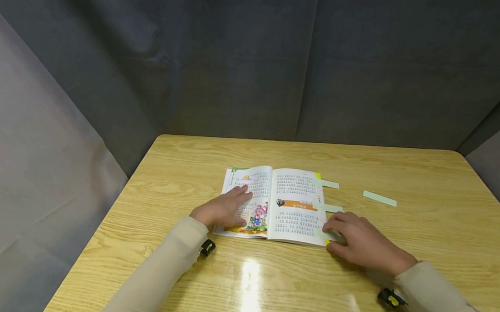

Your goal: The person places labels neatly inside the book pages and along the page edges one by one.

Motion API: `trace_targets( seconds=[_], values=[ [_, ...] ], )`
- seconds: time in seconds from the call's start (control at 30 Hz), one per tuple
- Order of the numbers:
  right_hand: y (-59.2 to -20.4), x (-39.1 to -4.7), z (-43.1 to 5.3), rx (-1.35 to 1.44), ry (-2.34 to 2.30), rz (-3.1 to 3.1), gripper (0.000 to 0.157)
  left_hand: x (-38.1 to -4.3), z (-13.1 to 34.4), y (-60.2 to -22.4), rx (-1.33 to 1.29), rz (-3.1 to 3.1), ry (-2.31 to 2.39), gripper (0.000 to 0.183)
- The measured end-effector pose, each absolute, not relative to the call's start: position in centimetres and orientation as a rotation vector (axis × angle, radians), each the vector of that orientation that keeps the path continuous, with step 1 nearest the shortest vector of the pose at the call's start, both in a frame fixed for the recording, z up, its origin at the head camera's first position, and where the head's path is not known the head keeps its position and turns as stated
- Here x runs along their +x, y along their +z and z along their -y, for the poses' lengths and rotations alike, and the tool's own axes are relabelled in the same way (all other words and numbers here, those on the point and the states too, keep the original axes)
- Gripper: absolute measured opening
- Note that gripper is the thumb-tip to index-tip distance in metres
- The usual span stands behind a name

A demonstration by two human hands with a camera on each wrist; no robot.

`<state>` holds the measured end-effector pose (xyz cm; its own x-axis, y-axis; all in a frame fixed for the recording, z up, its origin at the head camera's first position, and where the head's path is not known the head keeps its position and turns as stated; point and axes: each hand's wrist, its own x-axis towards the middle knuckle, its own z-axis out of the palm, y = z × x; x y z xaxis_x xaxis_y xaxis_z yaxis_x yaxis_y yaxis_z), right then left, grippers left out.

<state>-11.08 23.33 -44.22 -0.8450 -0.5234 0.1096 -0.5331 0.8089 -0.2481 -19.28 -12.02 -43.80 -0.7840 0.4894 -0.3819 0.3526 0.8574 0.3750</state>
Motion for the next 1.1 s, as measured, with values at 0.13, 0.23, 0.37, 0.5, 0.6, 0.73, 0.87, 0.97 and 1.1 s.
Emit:
trace_targets(
  seconds=[0.13,0.23,0.37,0.5,0.6,0.73,0.87,0.97,1.1],
  values=[
    [-44.5,-11.2,-23.2,0.835,0.399,2.974,0.028,-19.3,12.0,-43.8,0.614,-2.554,0.398,0.081],
    [-44.6,-11.4,-23.2,0.833,0.367,2.979,0.031,-19.3,12.0,-43.6,0.614,-2.550,0.402,0.082],
    [-44.7,-11.4,-23.2,0.844,0.365,2.967,0.027,-19.3,12.0,-43.6,0.624,-2.549,0.392,0.082],
    [-44.7,-11.4,-23.3,0.850,0.420,2.922,0.020,-19.4,12.0,-43.6,0.632,-2.553,0.378,0.082],
    [-44.8,-11.5,-23.2,0.857,0.461,2.863,0.013,-19.4,11.9,-43.6,0.627,-2.552,0.378,0.082],
    [-44.7,-11.7,-22.8,0.847,0.468,2.738,0.010,-19.4,11.9,-43.6,0.625,-2.545,0.388,0.082],
    [-44.3,-11.9,-22.6,0.816,0.431,2.563,0.010,-19.3,11.9,-43.6,0.632,-2.541,0.392,0.082],
    [-44.0,-12.0,-22.4,0.821,0.401,2.472,0.012,-19.2,12.0,-43.6,0.636,-2.540,0.388,0.082],
    [-44.0,-11.8,-22.3,0.837,0.363,2.506,0.012,-19.3,12.0,-43.7,0.643,-2.542,0.388,0.082]
  ],
)
